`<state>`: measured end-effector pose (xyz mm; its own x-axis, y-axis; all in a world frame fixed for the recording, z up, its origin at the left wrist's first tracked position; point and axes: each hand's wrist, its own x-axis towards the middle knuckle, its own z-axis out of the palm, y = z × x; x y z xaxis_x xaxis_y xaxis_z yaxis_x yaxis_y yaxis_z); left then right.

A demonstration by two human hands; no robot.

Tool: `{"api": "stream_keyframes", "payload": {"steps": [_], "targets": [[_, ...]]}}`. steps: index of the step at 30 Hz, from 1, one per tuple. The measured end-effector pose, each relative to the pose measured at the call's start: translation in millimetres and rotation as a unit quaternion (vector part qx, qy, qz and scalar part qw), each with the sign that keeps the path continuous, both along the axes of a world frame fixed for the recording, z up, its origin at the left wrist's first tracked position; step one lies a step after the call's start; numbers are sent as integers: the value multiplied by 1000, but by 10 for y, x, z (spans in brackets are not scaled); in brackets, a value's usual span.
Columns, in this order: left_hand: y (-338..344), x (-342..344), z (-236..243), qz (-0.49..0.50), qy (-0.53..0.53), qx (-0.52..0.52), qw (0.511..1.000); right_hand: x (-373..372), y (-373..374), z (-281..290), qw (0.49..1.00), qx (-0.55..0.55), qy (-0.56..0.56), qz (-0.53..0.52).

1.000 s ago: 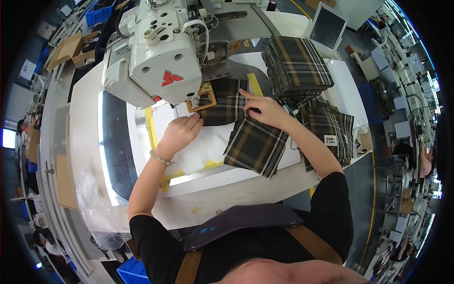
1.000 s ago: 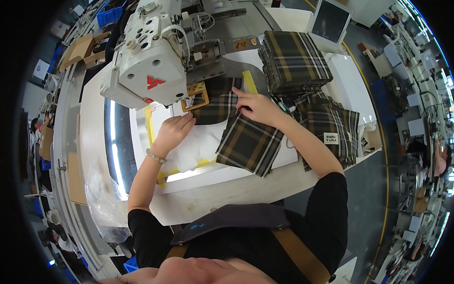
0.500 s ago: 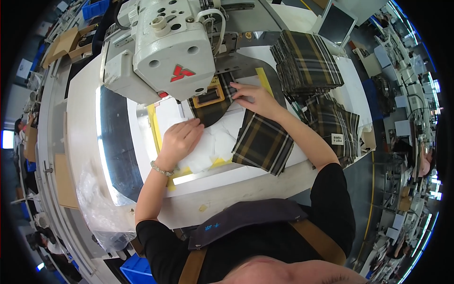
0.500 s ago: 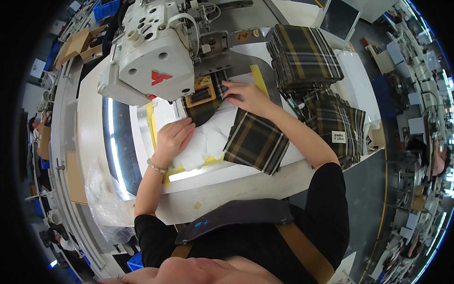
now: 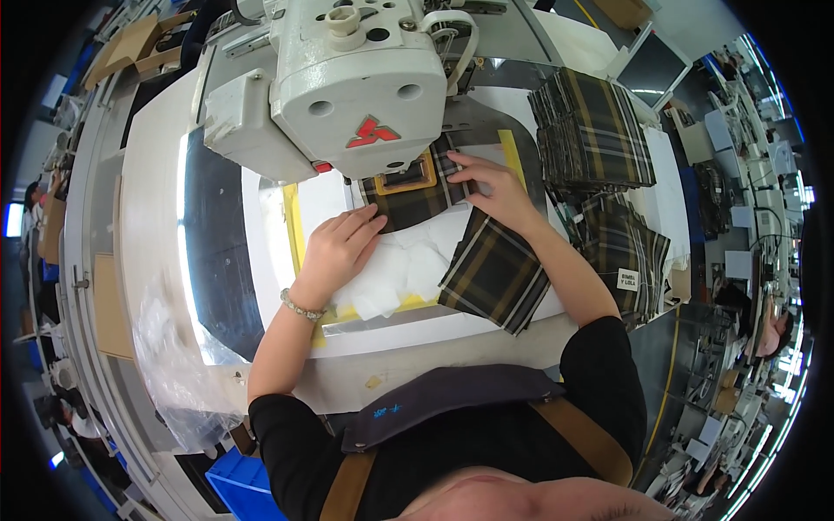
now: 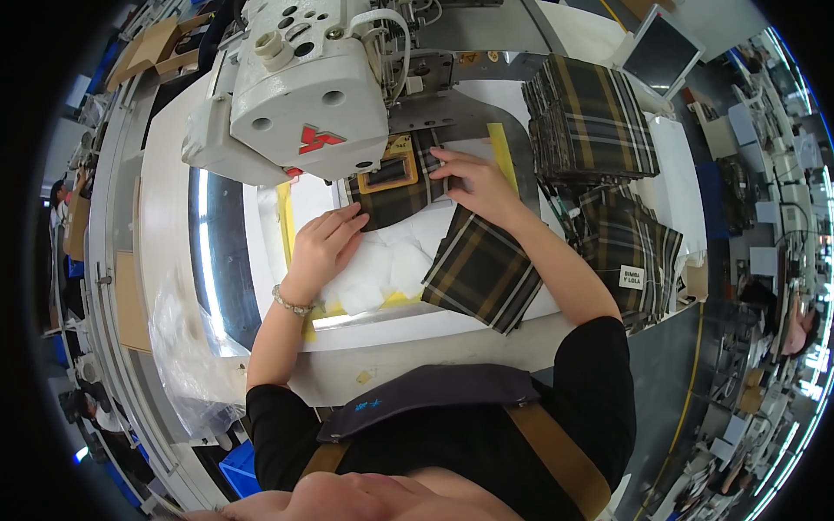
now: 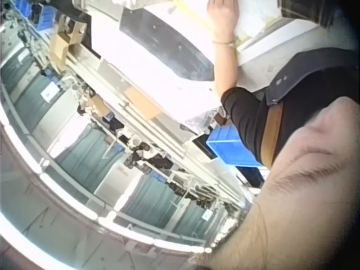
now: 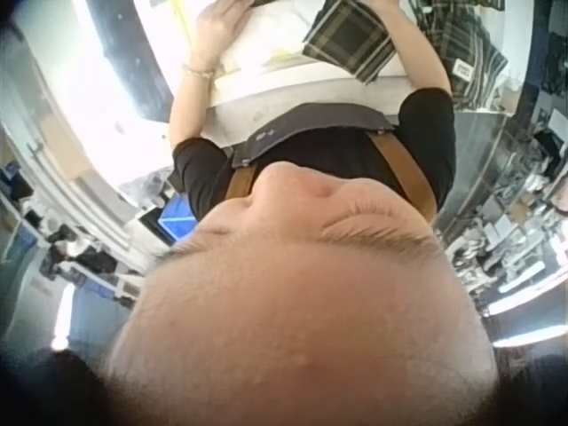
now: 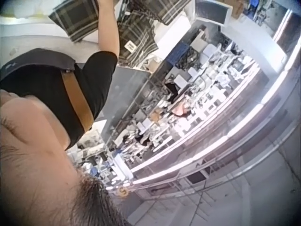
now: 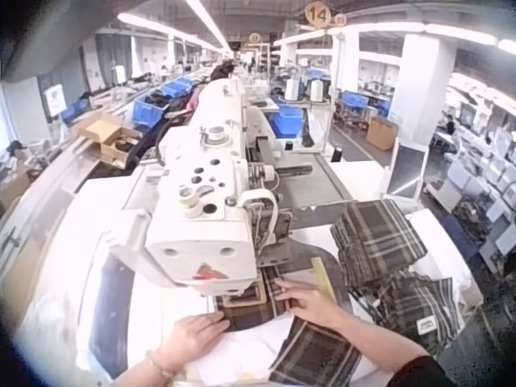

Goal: Sewing a brand label and assembling a plaid leather pouch using an industrial sewing machine.

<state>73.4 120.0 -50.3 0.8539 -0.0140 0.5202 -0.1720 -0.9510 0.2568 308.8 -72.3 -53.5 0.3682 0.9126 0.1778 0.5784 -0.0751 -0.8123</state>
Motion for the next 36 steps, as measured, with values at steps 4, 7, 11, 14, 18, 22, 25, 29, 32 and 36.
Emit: {"api": "stream_keyframes", "payload": {"steps": [4, 7, 11, 14, 18, 22, 25, 29, 32, 36], "targets": [[52, -3, 114, 80, 25, -66, 994, 16, -8, -42, 999, -12, -21, 23], [134, -49, 103, 131, 50, -79, 987, -31, -19, -24, 999, -28, -30, 31], [226, -120, 36, 147, 127, -118, 974, -25, -23, 10, 997, -28, -47, 48], [223, -192, 2, 143, 181, -228, 946, -27, -27, -9, 996, -19, -72, 57], [205, -204, -36, 113, 83, -190, 972, -32, -25, -43, 992, -20, -102, 71], [161, -137, 91, 67, 66, -200, 975, -48, -17, -87, 987, 22, -153, 49], [116, -111, 130, 51, 78, -199, 976, -41, -2, -95, 987, 30, -150, 46], [115, -9, 15, 50, 24, -157, 986, -52, 26, -84, 988, 28, -146, 42], [129, 16, -43, 40, 10, -164, 986, -78, 22, -37, 990, 33, -133, 32], [121, -11, -28, -2, 25, -184, 983, -98, -8, 16, 998, 31, -56, 16]]}}
